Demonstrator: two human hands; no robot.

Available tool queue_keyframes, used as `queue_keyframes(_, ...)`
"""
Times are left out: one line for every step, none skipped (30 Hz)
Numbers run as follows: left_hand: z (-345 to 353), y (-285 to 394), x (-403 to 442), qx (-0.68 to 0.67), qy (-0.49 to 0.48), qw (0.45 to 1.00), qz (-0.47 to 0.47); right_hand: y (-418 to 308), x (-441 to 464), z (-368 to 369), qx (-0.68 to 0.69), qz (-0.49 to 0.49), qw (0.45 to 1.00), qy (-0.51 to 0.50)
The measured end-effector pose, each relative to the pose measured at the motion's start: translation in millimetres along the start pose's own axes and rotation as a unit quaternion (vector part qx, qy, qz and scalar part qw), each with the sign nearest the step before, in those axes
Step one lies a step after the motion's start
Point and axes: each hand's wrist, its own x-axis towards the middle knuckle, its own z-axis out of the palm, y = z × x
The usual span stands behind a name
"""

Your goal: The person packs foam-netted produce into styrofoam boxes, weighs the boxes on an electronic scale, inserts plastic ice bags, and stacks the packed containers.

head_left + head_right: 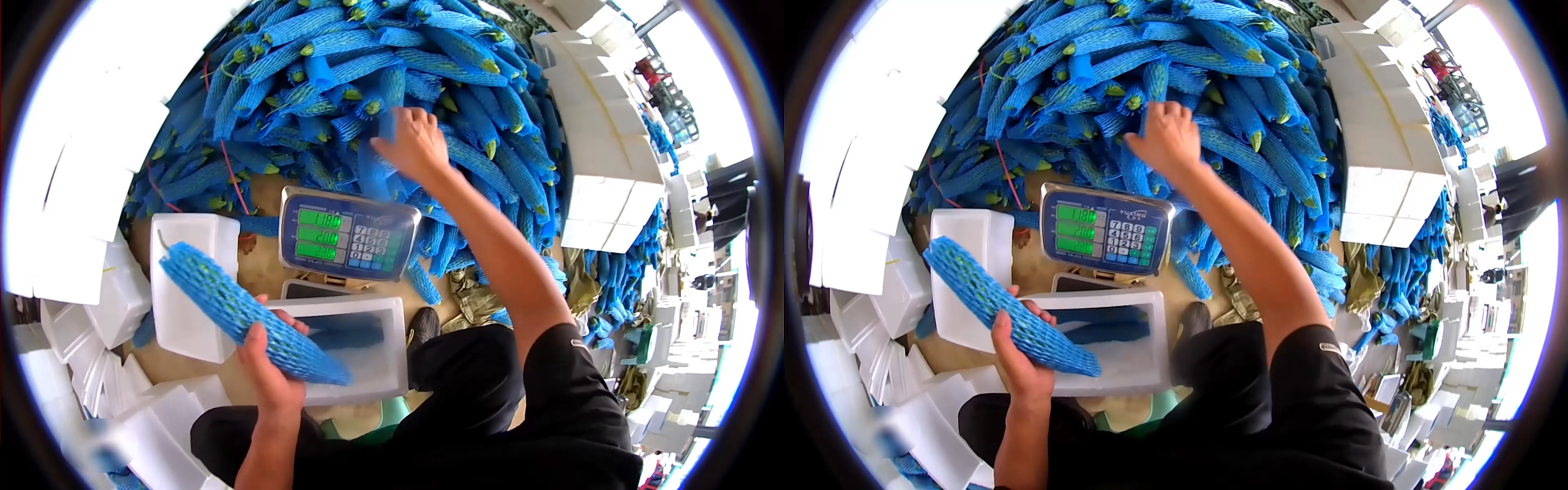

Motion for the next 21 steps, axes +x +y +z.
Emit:
queue_keyframes(-1.4, -1.1, -2.9, 0.014, 0.006, 1.0, -0.008, 11.3, 13.1, 17.2, -0.037, 0.032, 0.996, -0.075)
queue_keyframes(2.8, 1.3, -6.3, 0.008, 0.015, 1.0, -0.005, 19.9, 20.9, 38.4, -0.066, 0.053, 0.988, -0.127)
queue_keyframes(0.6, 2.9, -4.1, -0.012, 0.026, 1.0, -0.003, 14.2, 26.9, 45.7, -0.115, 0.077, 0.974, -0.179)
queue_keyframes(-4.6, 5.3, -2.3, -0.026, 0.044, 0.999, -0.007, 10.5, 29.0, 51.5, -0.157, 0.051, 0.974, -0.154)
queue_keyframes(-9.0, 15.9, 0.2, -0.019, 0.042, 0.999, 0.005, 11.4, 32.7, 56.2, -0.179, 0.023, 0.972, -0.153)
queue_keyframes(-11.8, 30.6, 4.7, -0.015, 0.035, 0.999, 0.017, 40.4, 45.9, 93.0, -0.185, -0.027, 0.978, -0.096)
queue_keyframes(-15.3, 43.1, 9.5, -0.029, 0.056, 0.997, 0.034, 58.7, 66.1, 99.6, -0.131, -0.011, 0.976, -0.173)
queue_keyframes(-17.9, 54.9, 14.1, -0.049, 0.07, 0.995, 0.057, 76.1, 86.0, 105.8, -0.078, 0.013, 0.966, -0.247)
queue_keyframes(-20.3, 65.4, 14.8, -0.064, 0.091, 0.992, 0.065, 109.9, 103.9, 113.7, -0.023, 0.037, 0.956, -0.291)
queue_keyframes(-22.0, 74.4, 16.0, -0.084, 0.11, 0.987, 0.081, 134.5, 104.5, 108.0, 0.046, 0.082, 0.951, -0.294)
queue_keyframes(-25.2, 80.2, 15.0, -0.076, 0.113, 0.986, 0.096, 116.8, 74.2, 62.3, 0.155, 0.058, 0.965, -0.204)
queue_keyframes(-26.8, 83.4, 14.3, -0.068, 0.115, 0.985, 0.11, 111.7, 47.6, 28.2, 0.288, 0.049, 0.934, -0.204)
queue_keyframes(-30.9, 84.9, 13.2, -0.06, 0.111, 0.985, 0.12, 112.8, 33.9, -9.5, 0.315, -0.065, 0.919, -0.23)
queue_keyframes(-34.5, 86.3, 13.5, -0.053, 0.105, 0.984, 0.133, 126.3, 15.9, -28.5, 0.429, -0.006, 0.879, -0.208)
queue_keyframes(-36.7, 86.6, 13.3, -0.059, 0.101, 0.984, 0.136, 120.5, -12.9, -53.1, 0.527, 0.033, 0.824, -0.206)
queue_keyframes(-35.4, 87.1, 10.4, -0.064, 0.104, 0.982, 0.144, 113.3, -42.1, -78.4, 0.617, 0.07, 0.758, -0.197)
queue_keyframes(-36.8, 87.4, 8.3, -0.064, 0.097, 0.982, 0.148, 81.4, -72.0, -108.4, 0.694, 0.079, 0.684, -0.209)
queue_keyframes(-39.3, 87.7, 4.6, -0.061, 0.092, 0.982, 0.153, 56.7, -90.3, -127.7, 0.655, 0.042, 0.721, -0.22)
queue_keyframes(-37.2, 88.3, -0.8, -0.05, 0.102, 0.982, 0.153, 34.7, -109.8, -143.6, 0.615, 0.008, 0.754, -0.229)
queue_keyframes(-39.2, 86.8, -2.1, -0.056, 0.095, 0.982, 0.151, 15.8, -130.0, -152.1, 0.574, -0.022, 0.784, -0.233)
queue_keyframes(-38.1, 86.1, -5.2, -0.072, 0.082, 0.982, 0.155, -2.9, -147.8, -154.3, 0.551, -0.021, 0.795, -0.252)
